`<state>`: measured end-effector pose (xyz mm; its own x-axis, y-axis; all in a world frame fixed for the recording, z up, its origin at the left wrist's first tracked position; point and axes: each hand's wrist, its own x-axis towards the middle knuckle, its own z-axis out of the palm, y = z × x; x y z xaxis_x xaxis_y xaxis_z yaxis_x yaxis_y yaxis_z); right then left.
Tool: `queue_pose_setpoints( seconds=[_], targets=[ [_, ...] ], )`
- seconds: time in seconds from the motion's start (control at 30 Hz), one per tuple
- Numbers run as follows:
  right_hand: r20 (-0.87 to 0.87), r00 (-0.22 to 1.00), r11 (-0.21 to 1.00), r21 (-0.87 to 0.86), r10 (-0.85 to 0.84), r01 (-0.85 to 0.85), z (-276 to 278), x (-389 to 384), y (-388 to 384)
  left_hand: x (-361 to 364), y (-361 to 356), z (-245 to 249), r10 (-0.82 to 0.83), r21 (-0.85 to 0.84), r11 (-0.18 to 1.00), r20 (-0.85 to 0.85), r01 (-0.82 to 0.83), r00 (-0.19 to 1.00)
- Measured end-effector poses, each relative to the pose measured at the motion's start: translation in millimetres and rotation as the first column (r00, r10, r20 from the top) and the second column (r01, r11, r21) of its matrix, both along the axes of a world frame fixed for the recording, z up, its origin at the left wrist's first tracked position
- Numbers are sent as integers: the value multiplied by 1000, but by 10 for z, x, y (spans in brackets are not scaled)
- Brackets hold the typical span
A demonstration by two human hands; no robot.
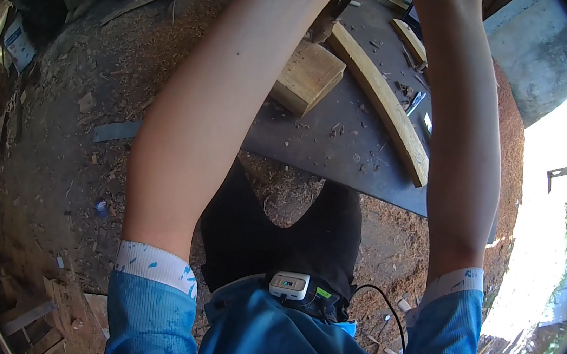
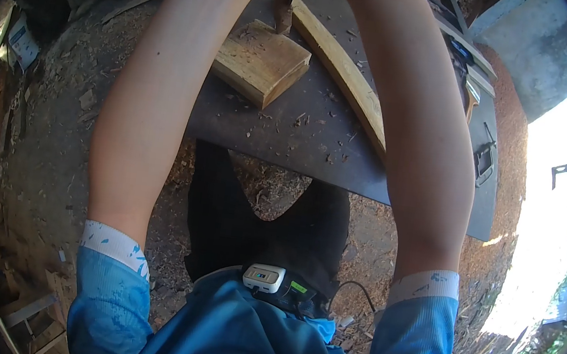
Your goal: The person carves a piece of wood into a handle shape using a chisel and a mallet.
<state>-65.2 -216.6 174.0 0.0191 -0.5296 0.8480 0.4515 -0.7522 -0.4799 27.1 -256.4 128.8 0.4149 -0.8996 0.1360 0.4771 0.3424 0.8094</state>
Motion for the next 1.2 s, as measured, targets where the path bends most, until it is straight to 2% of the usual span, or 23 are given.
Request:
queue_pose_setpoints(
  seconds=[0.03, 0.13, 0.2, 0.27, 0.33, 0.4, 0.47, 0.5, 0.53, 0.57, 0.6, 0.63, 0.67, 0.7, 0.8, 0.83, 0.93, 1.03, 1.07, 1.13, 1.2],
  targets=[
    [-12, 1000, 1000, 21, -1, 1, 26, -1, -3, 13, -6, 51, -16, -27, 1000, -8, 15, 1000],
    [19, 999, 998, 48, 48, -49, 150, -107, 36, -19, 26, 69, 36, 45, 998, 24, -37, 999],
    [29, 994, 987, 123, 105, -107, 83, -100, 82, 3, 133, 48, 64, 52, 997, -35, -62, 997],
    [80, 995, 995, 75, 61, -67, 37, -43, 81, 60, 177, 93, 1, 43, 999, -103, 3, 995],
    [101, 990, 989, -102, -94, 104, 5, -19, 10, 82, 288, 34, -67, -122, 990, 66, 74, 996],
    [115, 993, 1000, -4, 2, -1, 56, -68, 136, 318, 97, 4, 5, -41, 999, 121, 0, 993],
    [172, 985, 998, -60, -25, 36, 75, -30, 197, 213, 277, 105, 28, -37, 999, -47, -29, 999],
    [237, 970, 991, -113, -45, 73, 61, 21, 201, 416, 129, -50, 18, -123, 992, 88, -7, 996],
    [299, 953, 979, -169, -55, 109, 47, 69, 191, 468, 69, -100, 34, -141, 990, 68, -24, 997],
    [242, 968, 993, -74, -70, 90, 57, 96, 172, 507, 28, -117, 54, -159, 986, 48, -46, 997],
    [239, 971, 994, -102, -17, 43, 59, 113, 137, 513, 11, -113, 75, -176, 982, 26, -70, 997],
    [233, 972, 992, -128, 36, -7, 55, 129, 90, 92, 581, 166, 35, -127, 991, 38, -30, 999],
    [224, 970, 987, -152, 90, -56, 52, 147, 63, 84, 568, 168, 49, -130, 991, 51, -42, 997],
    [230, 973, 991, -122, -20, 49, 108, 153, 137, 77, 539, 163, 63, -132, 990, 63, -55, 996],
    [244, 966, 979, -197, 91, -42, 211, 10, 161, 75, 432, 90, 109, -124, 988, 88, -98, 990],
    [279, 959, 986, -169, 48, 0, 154, 101, 86, 75, 408, 73, 124, -123, 986, 95, -112, 988],
    [204, 978, 993, -99, -39, 60, 118, 45, 134, 74, 349, 82, 92, -141, 987, 91, -79, 992],
    [83, 996, 999, 33, -29, 26, 358, -221, 269, 123, 325, -2, 153, -103, 985, 184, -136, 971],
    [38, 999, 996, 88, -2, -1, 363, -202, 302, 461, 62, -108, 161, -67, 984, -45, -163, 986],
    [43, 998, 997, 68, 42, -45, 134, 5, 136, -11, 555, 100, 78, -69, 995, 90, -72, 993],
    [52, 999, 985, -174, 18, -9, 110, 96, 124, 34, 507, 127, 52, -120, 992, 102, -39, 993]
  ],
)
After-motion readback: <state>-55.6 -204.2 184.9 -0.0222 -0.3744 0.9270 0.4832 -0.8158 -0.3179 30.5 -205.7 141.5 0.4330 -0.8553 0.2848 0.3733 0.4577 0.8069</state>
